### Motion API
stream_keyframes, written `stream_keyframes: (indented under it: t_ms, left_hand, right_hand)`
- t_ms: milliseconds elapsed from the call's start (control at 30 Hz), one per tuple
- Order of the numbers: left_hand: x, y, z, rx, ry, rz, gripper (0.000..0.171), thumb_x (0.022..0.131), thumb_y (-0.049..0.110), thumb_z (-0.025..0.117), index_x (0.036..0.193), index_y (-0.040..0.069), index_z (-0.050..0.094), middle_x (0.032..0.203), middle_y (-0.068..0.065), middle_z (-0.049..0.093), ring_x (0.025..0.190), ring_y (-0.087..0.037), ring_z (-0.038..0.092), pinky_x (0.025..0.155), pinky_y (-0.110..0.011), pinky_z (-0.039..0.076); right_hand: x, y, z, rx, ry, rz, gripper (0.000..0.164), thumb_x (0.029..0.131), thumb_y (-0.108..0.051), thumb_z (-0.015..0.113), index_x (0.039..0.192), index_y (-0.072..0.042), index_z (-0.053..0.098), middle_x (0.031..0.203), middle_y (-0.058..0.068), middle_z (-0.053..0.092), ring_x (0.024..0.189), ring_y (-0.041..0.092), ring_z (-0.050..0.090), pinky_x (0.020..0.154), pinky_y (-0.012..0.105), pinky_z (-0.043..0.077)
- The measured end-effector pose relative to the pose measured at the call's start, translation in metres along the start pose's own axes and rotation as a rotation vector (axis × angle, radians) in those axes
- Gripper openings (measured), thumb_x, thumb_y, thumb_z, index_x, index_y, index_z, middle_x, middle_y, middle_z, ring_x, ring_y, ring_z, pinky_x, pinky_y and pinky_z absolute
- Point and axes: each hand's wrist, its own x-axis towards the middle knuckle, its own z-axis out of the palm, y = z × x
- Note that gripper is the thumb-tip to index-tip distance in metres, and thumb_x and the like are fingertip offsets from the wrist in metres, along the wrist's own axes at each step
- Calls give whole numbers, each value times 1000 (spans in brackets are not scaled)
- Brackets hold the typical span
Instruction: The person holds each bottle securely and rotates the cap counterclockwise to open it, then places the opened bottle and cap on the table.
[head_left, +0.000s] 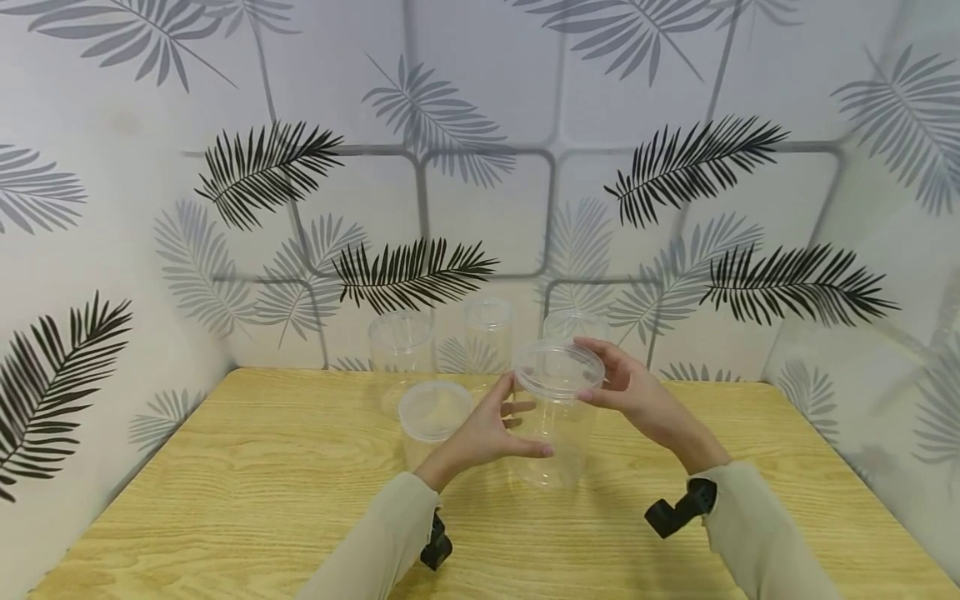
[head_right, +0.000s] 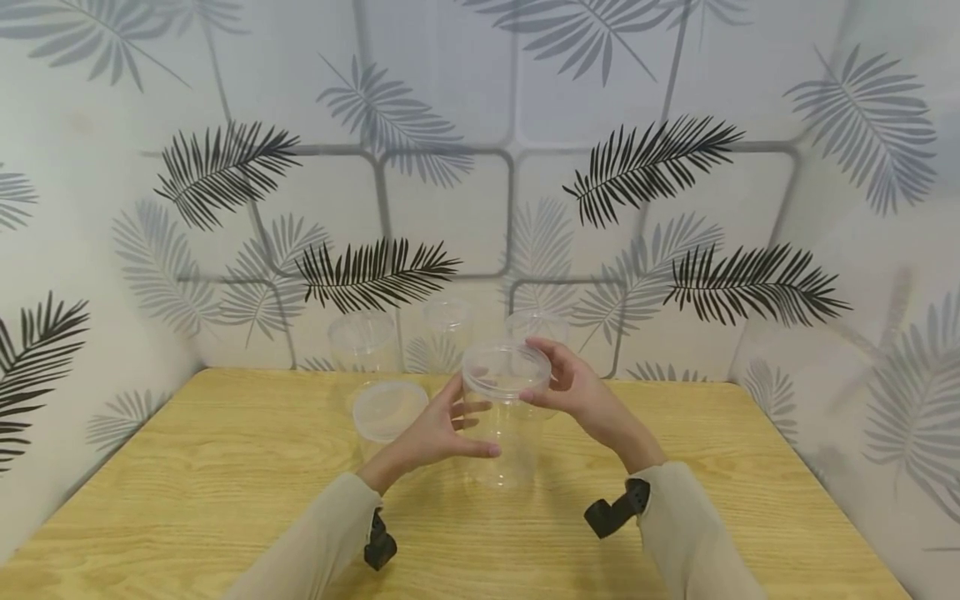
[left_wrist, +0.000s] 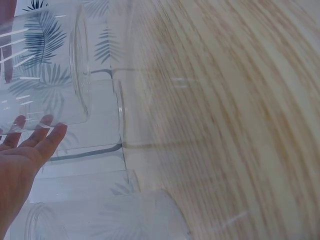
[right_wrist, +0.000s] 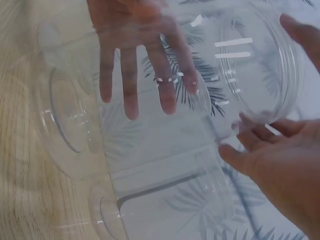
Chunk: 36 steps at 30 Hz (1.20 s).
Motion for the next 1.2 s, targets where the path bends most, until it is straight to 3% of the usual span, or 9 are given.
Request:
stream_keyframes:
  t_ms: [200,367,533,667,767,967,1067,1200]
  left_hand:
    - [0,1,1,7,-14,-6,94,66,16,82,138,35,24,139,-2,34,123,-28,46,101,-47,39]
    - [0,2,2,6,-14,-7,94,66,16,82,138,35,24,138,-2,33,124,-29,45,101,-49,37]
    - [0,0,2,-1,-8,3,93,67,16,82,139,34,24,139,-3,33,126,-35,43,101,-48,38]
    - [-1,0,2,-3,1,-2,93,68,16,82,139,33,24,138,-4,33,126,-36,42,101,-48,37]
    - [-4,5,2,-8,12,-9,94,67,13,81,140,30,23,138,-6,33,125,-34,43,101,-48,37]
    - [-10,22,2,-12,10,-18,93,69,10,80,141,24,22,139,-9,33,125,-34,43,102,-49,37]
    - [-9,19,3,-12,6,-16,93,69,10,80,141,24,23,139,-9,33,125,-35,43,102,-49,37]
    - [-4,7,4,-8,12,-9,94,68,12,81,140,30,22,138,-6,34,125,-34,43,101,-48,38]
  right_hand:
    - [3,2,-10,136,-152,-57,67,90,1,51,145,-2,12,131,-1,39,116,11,45,92,23,45]
    - [2,2,-12,147,-183,-67,67,91,0,49,146,-4,11,134,2,38,118,13,43,94,23,43]
    - [-4,0,-8,89,-107,-50,71,91,-5,54,146,-7,10,148,13,21,126,11,36,94,20,42]
    - [-10,-3,0,28,3,-36,80,87,-10,62,146,-4,9,152,18,10,136,26,24,92,16,42]
    - [-11,-4,8,-17,85,-24,82,85,-11,64,145,-4,10,150,18,15,137,37,18,91,16,43]
    - [-10,-5,18,-40,166,5,77,85,-9,64,144,-4,15,144,19,26,132,39,27,89,24,47]
    - [-10,-4,19,-47,180,7,74,84,-10,65,142,-4,20,141,18,31,128,35,34,87,25,49]
    - [-8,0,14,-32,156,-9,71,84,-10,65,141,-5,24,136,8,38,121,18,44,86,23,49]
